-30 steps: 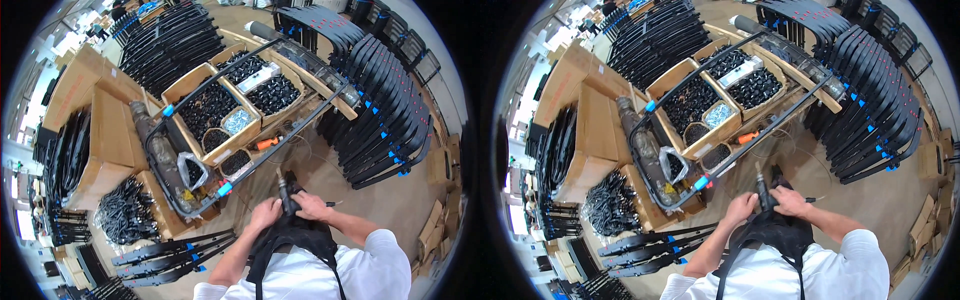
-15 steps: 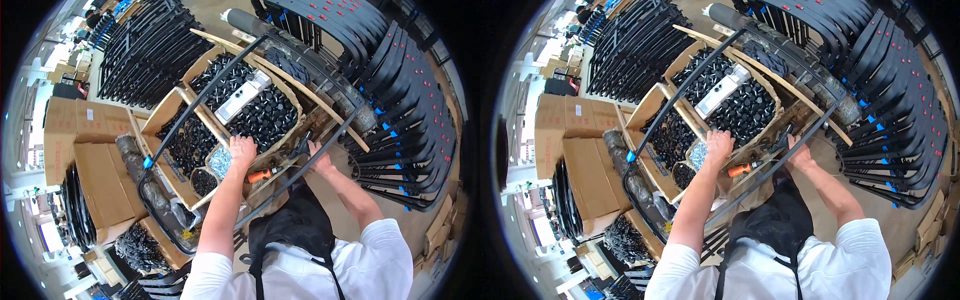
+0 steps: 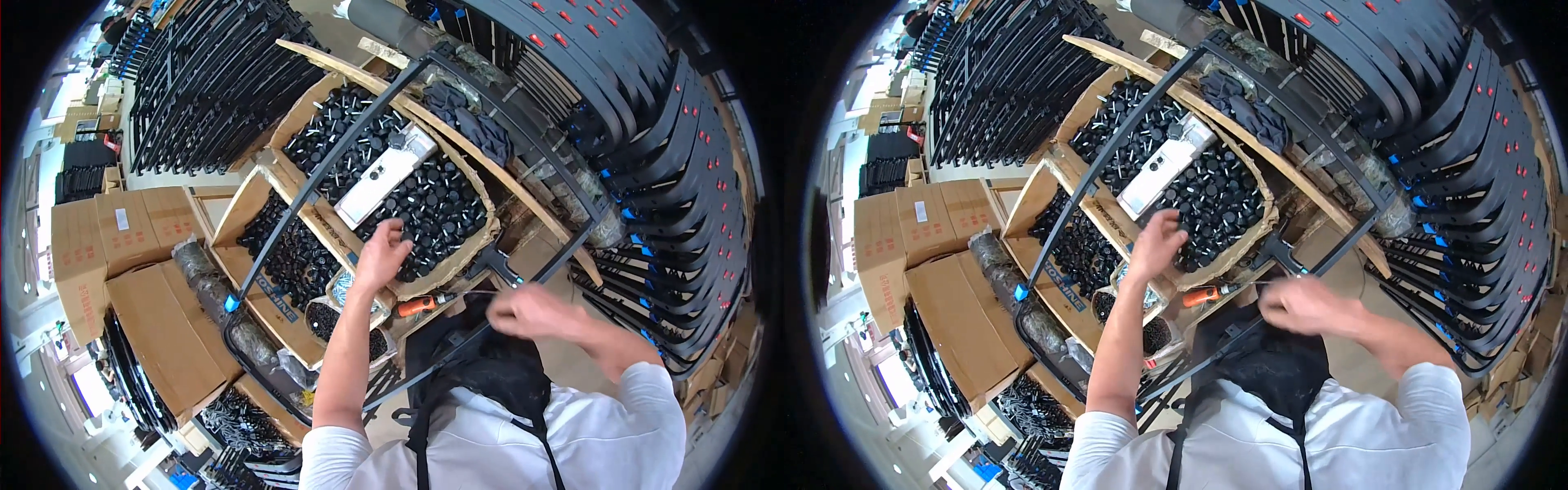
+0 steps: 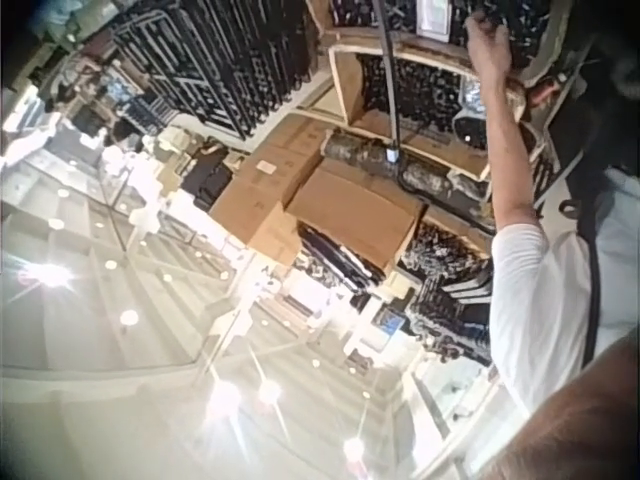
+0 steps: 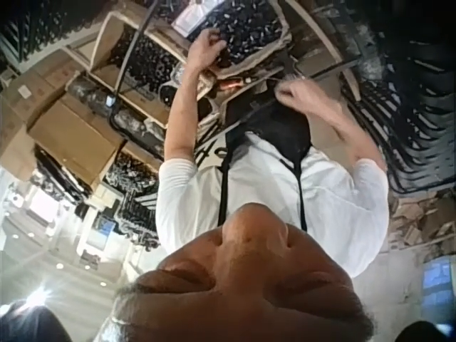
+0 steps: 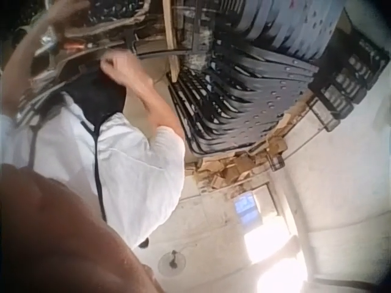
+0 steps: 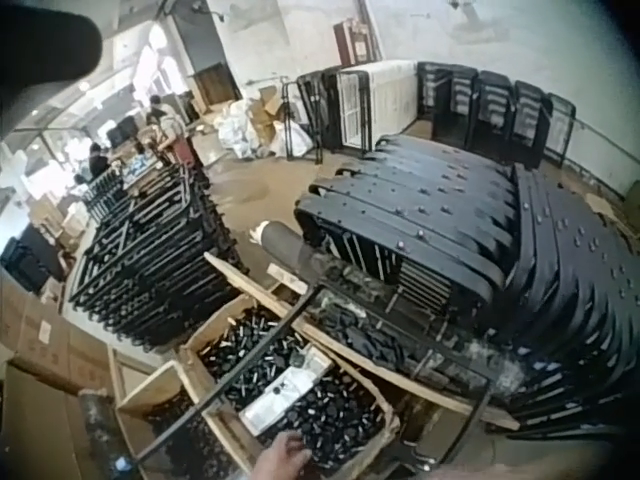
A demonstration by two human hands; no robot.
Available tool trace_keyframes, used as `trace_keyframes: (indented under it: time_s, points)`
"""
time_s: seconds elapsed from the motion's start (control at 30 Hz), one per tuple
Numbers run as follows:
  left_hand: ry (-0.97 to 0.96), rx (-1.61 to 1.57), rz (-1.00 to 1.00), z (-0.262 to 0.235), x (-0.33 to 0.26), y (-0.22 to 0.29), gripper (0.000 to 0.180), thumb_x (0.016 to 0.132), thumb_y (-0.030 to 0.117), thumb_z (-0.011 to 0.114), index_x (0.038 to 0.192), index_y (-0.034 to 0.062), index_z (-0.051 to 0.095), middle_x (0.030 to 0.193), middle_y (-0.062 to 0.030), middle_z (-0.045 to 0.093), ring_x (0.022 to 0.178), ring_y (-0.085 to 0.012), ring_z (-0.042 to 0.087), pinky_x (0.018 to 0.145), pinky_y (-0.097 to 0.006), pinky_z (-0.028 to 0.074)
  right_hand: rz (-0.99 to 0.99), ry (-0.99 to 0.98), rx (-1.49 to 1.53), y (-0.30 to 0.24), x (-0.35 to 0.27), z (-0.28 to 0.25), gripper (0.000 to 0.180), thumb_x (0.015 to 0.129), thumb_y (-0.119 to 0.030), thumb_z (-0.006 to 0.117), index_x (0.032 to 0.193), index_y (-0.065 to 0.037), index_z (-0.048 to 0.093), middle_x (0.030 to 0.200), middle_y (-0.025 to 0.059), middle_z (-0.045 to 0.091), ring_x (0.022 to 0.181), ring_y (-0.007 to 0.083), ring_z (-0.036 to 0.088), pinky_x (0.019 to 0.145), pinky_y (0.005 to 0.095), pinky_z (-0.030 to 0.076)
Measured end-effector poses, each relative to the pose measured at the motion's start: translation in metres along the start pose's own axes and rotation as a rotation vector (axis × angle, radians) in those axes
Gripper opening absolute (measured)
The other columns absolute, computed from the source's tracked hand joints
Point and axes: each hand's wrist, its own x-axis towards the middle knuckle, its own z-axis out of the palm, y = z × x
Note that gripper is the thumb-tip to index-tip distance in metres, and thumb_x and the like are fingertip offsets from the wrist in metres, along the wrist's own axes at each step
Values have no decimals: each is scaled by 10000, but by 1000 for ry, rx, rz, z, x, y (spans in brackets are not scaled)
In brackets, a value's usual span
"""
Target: Assembling plastic housings and wiring onto a metal frame using an electric screwdriver and hand tools.
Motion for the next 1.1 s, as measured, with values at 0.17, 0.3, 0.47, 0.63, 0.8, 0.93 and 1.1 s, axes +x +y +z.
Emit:
trace_keyframes:
  time_s: [0.17,0.3,0.47,0.63,0.8,0.93,1.1]
  points:
    - [83,-420,159,-35,52,30,363,1067,173,622,1389,6,612,1122,-84,755,1023,-151,702,914,-305,547,-105,498,-674,61,180,-14,186,874,-74,618,1047,-37,673,1018,158,632,958,333,680,789,446,588]
    - [254,-531,275,-52,95,67,335,1071,197,639,1332,-11,624,1128,-81,758,1010,-141,706,890,-301,553,-2,290,-1095,88,248,0,160,957,-171,578,1042,-107,697,1065,95,630,988,247,665,786,362,549]
    - [470,-302,466,-53,167,127,336,1039,228,679,1284,-1,675,1162,-134,750,1067,-211,703,976,-343,538,-150,389,-999,118,248,-5,184,1003,-244,551,980,-137,699,1063,77,632,978,250,658,783,381,527]
    - [480,-272,504,-49,248,174,378,1030,229,675,1331,1,665,1226,-179,751,1128,-264,720,1013,-376,535,-29,240,-682,99,247,-16,244,925,-248,619,1069,-62,683,1117,163,715,1018,333,733,896,453,574]
    - [412,-137,595,-58,280,169,379,1043,243,651,1343,11,666,1226,-179,752,1144,-264,715,1013,-375,536,-73,446,-67,50,183,-38,401,848,-217,670,1195,-18,656,1067,212,728,1014,407,708,897,493,564]
    - [413,-57,680,-51,270,177,357,1045,217,642,1353,38,662,1244,-174,741,1160,-272,706,1026,-375,527,-122,469,142,36,112,-57,353,831,-103,665,1176,-31,674,1057,176,701,957,369,702,862,458,567]
    - [348,-5,857,-56,270,169,323,1059,102,566,1366,91,664,1330,-148,688,1264,-305,640,1095,-380,481,-71,595,192,22,45,-61,356,831,-19,639,1182,-45,697,1175,115,646,945,265,684,798,368,578]
